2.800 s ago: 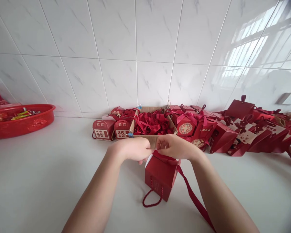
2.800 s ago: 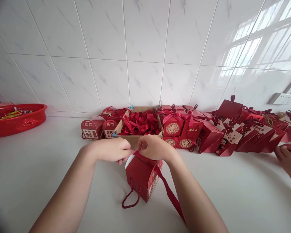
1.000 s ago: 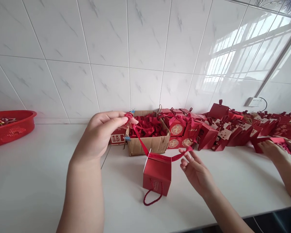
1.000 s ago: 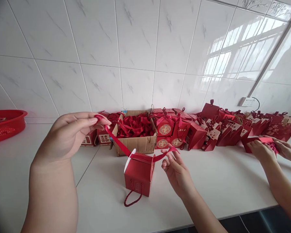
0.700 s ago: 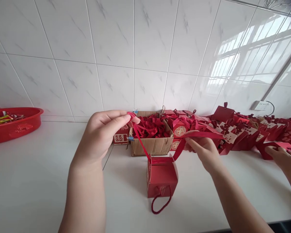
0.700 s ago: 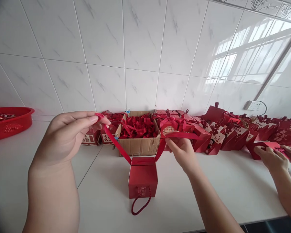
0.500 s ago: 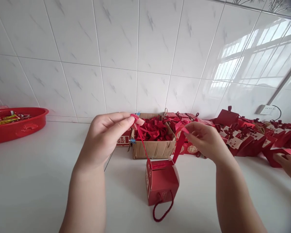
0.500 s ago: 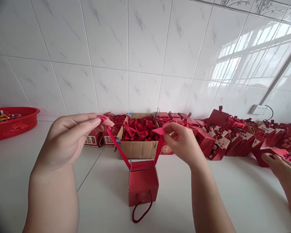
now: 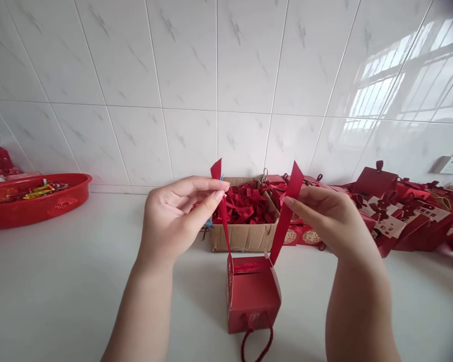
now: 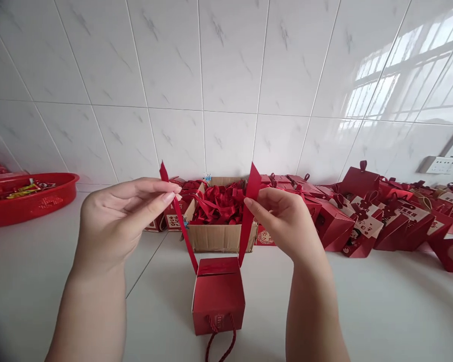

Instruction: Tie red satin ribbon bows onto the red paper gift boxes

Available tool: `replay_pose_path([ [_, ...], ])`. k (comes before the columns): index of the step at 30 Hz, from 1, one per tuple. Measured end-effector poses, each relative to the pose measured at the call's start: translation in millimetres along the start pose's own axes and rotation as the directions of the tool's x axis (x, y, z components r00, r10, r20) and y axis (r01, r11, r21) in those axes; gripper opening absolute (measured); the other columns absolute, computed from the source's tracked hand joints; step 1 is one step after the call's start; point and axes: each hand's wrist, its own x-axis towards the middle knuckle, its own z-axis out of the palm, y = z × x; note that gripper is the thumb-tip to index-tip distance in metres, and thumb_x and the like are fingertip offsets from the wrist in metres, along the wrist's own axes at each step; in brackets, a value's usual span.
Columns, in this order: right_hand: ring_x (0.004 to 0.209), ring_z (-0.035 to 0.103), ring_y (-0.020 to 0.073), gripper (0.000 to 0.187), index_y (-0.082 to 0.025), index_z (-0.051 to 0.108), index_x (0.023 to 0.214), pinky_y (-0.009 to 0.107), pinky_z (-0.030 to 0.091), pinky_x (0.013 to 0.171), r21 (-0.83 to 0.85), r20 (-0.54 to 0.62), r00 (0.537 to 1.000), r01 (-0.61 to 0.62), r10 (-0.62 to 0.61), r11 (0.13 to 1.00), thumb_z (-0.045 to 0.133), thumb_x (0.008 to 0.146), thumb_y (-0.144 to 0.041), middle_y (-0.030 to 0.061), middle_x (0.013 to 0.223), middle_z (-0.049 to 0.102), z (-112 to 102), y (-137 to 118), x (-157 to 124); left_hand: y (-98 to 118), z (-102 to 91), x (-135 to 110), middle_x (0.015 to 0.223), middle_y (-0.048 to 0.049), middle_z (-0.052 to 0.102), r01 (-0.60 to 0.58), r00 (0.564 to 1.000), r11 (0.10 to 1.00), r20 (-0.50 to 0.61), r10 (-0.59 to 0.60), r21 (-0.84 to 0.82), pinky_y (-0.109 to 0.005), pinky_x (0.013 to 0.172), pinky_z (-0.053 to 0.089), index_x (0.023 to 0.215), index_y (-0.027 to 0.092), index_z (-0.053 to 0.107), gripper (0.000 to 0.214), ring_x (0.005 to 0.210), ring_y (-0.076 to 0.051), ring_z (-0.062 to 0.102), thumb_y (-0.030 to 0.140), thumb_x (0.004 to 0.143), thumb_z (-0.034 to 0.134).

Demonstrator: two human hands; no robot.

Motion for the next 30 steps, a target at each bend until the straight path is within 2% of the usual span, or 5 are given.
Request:
replay_pose_path([
  [5, 0.044, 0.022, 0.0055, 0.035, -0.017, 0.052, 0.057, 0.022, 0.016, 0.038, 0.044, -0.023, 1.000, 0.015, -0.014, 0.999, 0.061, 0.081, -0.042, -0.0043, 0.051, 0.029, 1, 0, 1, -3, 6.7, 4, 0.075, -0.0016, 0.071, 0.022, 1.000, 0.995, -0.003, -0.022, -0.101, -0.024, 0.064, 0.055, 0.077, 0.018, 0.069, 0.005, 0.072, -0.014, 0.066, 0.017, 0.073, 0.067],
  [10, 0.051, 0.042, 0.0093, 0.024, -0.018, 0.065, 0.073, 0.023, 0.031, 0.045, 0.130, -0.024, 1.000, 0.009, -0.006, 0.991, 0.065, 0.079, -0.041, -0.0007, 0.060, 0.051, 3, 3, 3, -2, 12.6, 6, 0.077, -0.0022, 0.071, 0.066, 0.998, 0.993, 0.016, -0.065, -0.096, -0.026, 0.071, 0.056, 0.082, 0.018, 0.064, 0.014, 0.076, -0.016, 0.068, 0.020, 0.070, 0.071],
  [15, 0.066, 0.056, 0.0127, 0.020, -0.020, 0.067, 0.077, 0.025, 0.044, 0.058, 0.337, 0.110, 0.994, -0.044, 0.007, 0.941, 0.064, 0.081, -0.039, 0.0012, 0.072, 0.062, 4, 7, 1, -6, 13.1, 4, 0.073, -0.0003, 0.067, 0.044, 0.999, 0.999, 0.032, -0.044, -0.011, -0.023, 0.060, 0.053, 0.079, 0.019, 0.059, 0.021, 0.070, -0.014, 0.066, 0.027, 0.068, 0.076],
  [22, 0.089, 0.063, 0.0185, 0.013, -0.023, 0.071, 0.085, 0.035, 0.051, 0.082, 0.482, 0.249, 0.960, -0.009, -0.127, 0.876, 0.063, 0.083, -0.033, 0.0031, 0.091, 0.068, 16, 3, 1, -8, 21.4, 0, 0.091, -0.0045, 0.070, 0.095, 0.981, 0.982, 0.181, -0.065, -0.161, -0.028, 0.070, 0.054, 0.088, 0.021, 0.054, 0.014, 0.085, -0.018, 0.067, 0.029, 0.082, 0.063],
  [30, 0.075, 0.062, 0.0141, 0.014, -0.021, 0.070, 0.080, 0.029, 0.051, 0.073, 0.538, 0.322, 0.929, -0.021, -0.183, 0.843, 0.061, 0.084, -0.031, 0.0006, 0.077, 0.066, 34, -4, 0, -9, 35.0, -5, 0.090, -0.0036, 0.067, 0.020, 0.993, 0.995, 0.116, -0.008, -0.098, -0.029, 0.076, 0.052, 0.079, 0.021, 0.052, 0.014, 0.085, -0.017, 0.065, 0.030, 0.082, 0.062],
])
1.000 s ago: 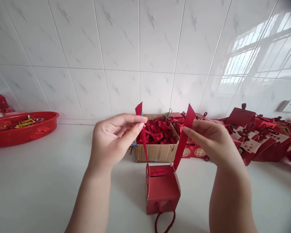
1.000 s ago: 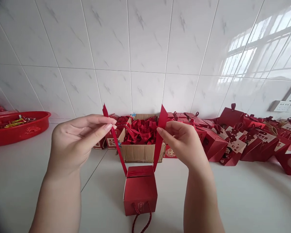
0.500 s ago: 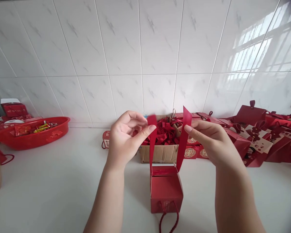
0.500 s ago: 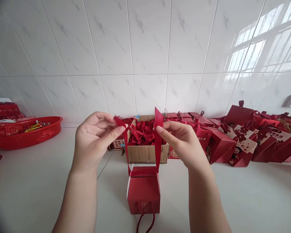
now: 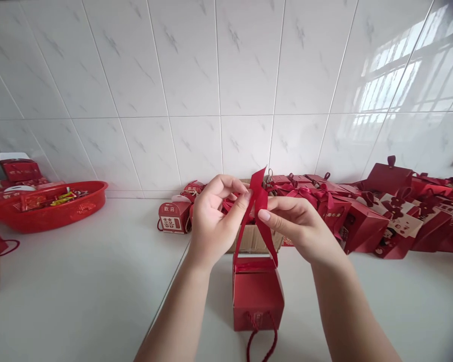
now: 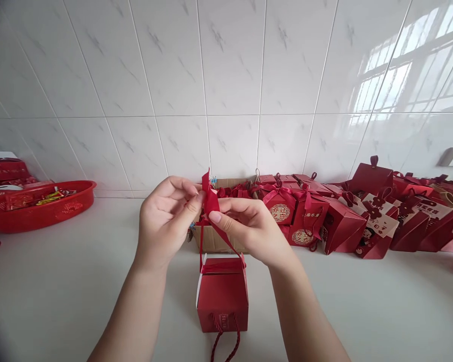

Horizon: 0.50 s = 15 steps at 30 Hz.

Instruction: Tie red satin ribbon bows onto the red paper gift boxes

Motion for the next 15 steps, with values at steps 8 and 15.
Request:
replay_pose_path([
  [8, 0.075, 0.061, 0.0147, 0.014, -0.021, 0.070, 0.084, 0.027, 0.051, 0.067, -0.146, -0.231, 0.972, 0.009, -0.042, 0.989, 0.064, 0.082, -0.034, 0.0026, 0.080, 0.068, -14, -1, -6, 1, -6.0, 3, 0.082, -0.0016, 0.062, -0.054, 0.987, 0.991, -0.143, 0.071, 0.119, -0.027, 0.074, 0.051, 0.077, 0.020, 0.055, 0.013, 0.080, -0.015, 0.062, 0.024, 0.077, 0.067],
  [15, 0.070, 0.061, 0.0146, 0.011, -0.024, 0.071, 0.081, 0.027, 0.050, 0.062, -0.153, -0.324, 0.943, 0.031, -0.080, 0.988, 0.067, 0.080, -0.034, 0.0011, 0.076, 0.068, -23, -3, -10, 3, -10.1, 4, 0.081, -0.0016, 0.066, -0.006, 1.000, 0.984, -0.026, 0.010, 0.180, -0.027, 0.070, 0.051, 0.077, 0.020, 0.057, 0.010, 0.075, -0.015, 0.063, 0.024, 0.077, 0.065],
])
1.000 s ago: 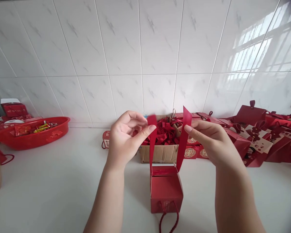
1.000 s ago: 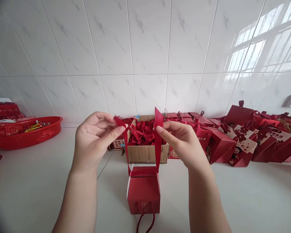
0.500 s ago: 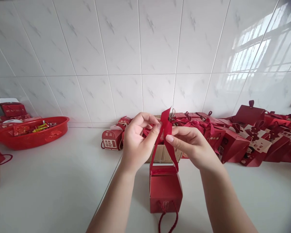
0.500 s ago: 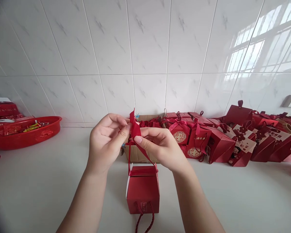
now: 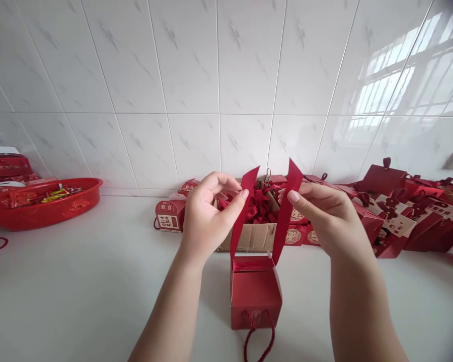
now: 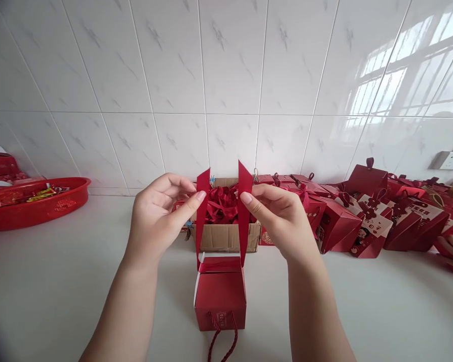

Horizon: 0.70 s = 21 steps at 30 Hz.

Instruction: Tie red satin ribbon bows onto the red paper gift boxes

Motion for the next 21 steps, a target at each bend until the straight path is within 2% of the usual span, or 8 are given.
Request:
replay_pose_path([
  [3, 0.069, 0.060, 0.0136, 0.008, -0.025, 0.071, 0.081, 0.026, 0.049, 0.061, 0.005, -0.027, 0.999, 0.021, -0.020, 1.000, 0.067, 0.080, -0.032, 0.0004, 0.077, 0.068, -0.1, 0.9, -0.1, -1.3, -0.9, 0.2, 0.077, -0.0007, 0.066, -0.016, 1.000, 1.000, 0.024, 0.015, 0.014, -0.026, 0.068, 0.051, 0.075, 0.020, 0.059, 0.007, 0.073, -0.014, 0.063, 0.022, 0.078, 0.064],
  [10, 0.064, 0.055, 0.0119, 0.006, -0.025, 0.071, 0.077, 0.023, 0.045, 0.055, -0.010, -0.063, 0.996, 0.057, -0.058, 0.998, 0.070, 0.078, -0.031, -0.0011, 0.069, 0.064, 1.1, 3.7, 1.2, -5.4, -1.2, 0.5, 0.075, 0.0002, 0.068, -0.127, 0.988, 0.992, -0.089, 0.129, 0.027, -0.025, 0.069, 0.052, 0.077, 0.020, 0.068, 0.002, 0.069, -0.012, 0.062, 0.018, 0.077, 0.066],
  [21, 0.068, 0.058, 0.0117, 0.004, -0.027, 0.073, 0.079, 0.024, 0.047, 0.057, -0.003, -0.115, 0.991, 0.069, -0.069, 0.998, 0.072, 0.077, -0.029, -0.0019, 0.072, 0.066, 2.9, 6.9, 2.4, -7.9, -0.9, 1.3, 0.079, 0.0002, 0.071, -0.135, 0.986, 0.991, -0.094, 0.136, 0.012, -0.022, 0.070, 0.053, 0.082, 0.021, 0.070, 0.006, 0.072, -0.012, 0.065, 0.021, 0.078, 0.067],
])
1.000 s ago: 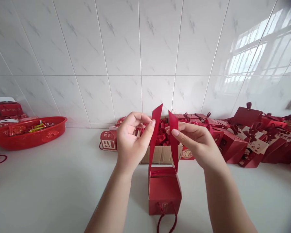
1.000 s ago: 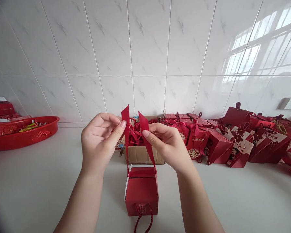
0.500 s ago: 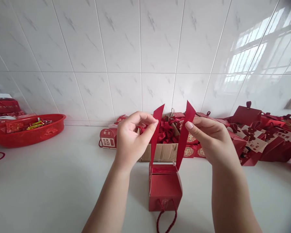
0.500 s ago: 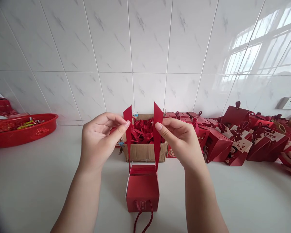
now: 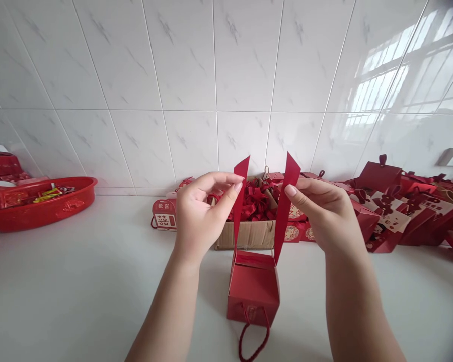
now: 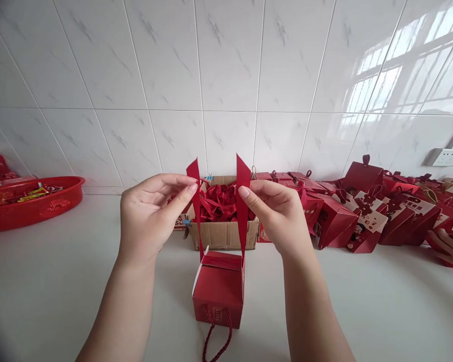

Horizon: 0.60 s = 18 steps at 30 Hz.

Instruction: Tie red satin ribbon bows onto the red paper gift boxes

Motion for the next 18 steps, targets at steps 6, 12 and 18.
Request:
replay_pose_path([
  [6, 0.065, 0.057, 0.0096, 0.002, -0.028, 0.072, 0.078, 0.021, 0.046, 0.055, 0.040, -0.032, 0.999, 0.033, -0.032, 0.999, 0.071, 0.077, -0.026, -0.0033, 0.071, 0.067, 1.5, -1.0, 1.5, 0.8, -0.4, 0.7, 0.078, 0.0013, 0.070, -0.003, 1.000, 1.000, -0.001, 0.003, -0.020, -0.019, 0.066, 0.052, 0.082, 0.020, 0.070, 0.005, 0.071, -0.010, 0.064, 0.019, 0.077, 0.067],
  [12, 0.067, 0.058, 0.0088, 0.002, -0.027, 0.072, 0.076, 0.019, 0.047, 0.057, 0.037, -0.024, 1.000, 0.021, -0.021, 0.999, 0.071, 0.077, -0.025, -0.0033, 0.073, 0.067, 0.3, -2.4, 2.3, 0.1, -0.5, 0.8, 0.075, 0.0019, 0.069, 0.005, 1.000, 1.000, 0.001, -0.004, -0.031, -0.019, 0.062, 0.051, 0.076, 0.020, 0.068, 0.004, 0.069, -0.010, 0.063, 0.016, 0.076, 0.067],
  [18, 0.064, 0.055, 0.0086, 0.001, -0.026, 0.071, 0.076, 0.019, 0.045, 0.053, 0.033, -0.012, 1.000, 0.002, -0.001, 0.999, 0.072, 0.076, -0.026, -0.0029, 0.071, 0.066, -2.6, -1.3, 2.1, 1.1, -1.1, 0.8, 0.074, 0.0014, 0.068, 0.022, 1.000, 0.999, 0.014, -0.022, -0.036, -0.018, 0.062, 0.051, 0.076, 0.019, 0.067, 0.003, 0.067, -0.010, 0.062, 0.015, 0.076, 0.067],
])
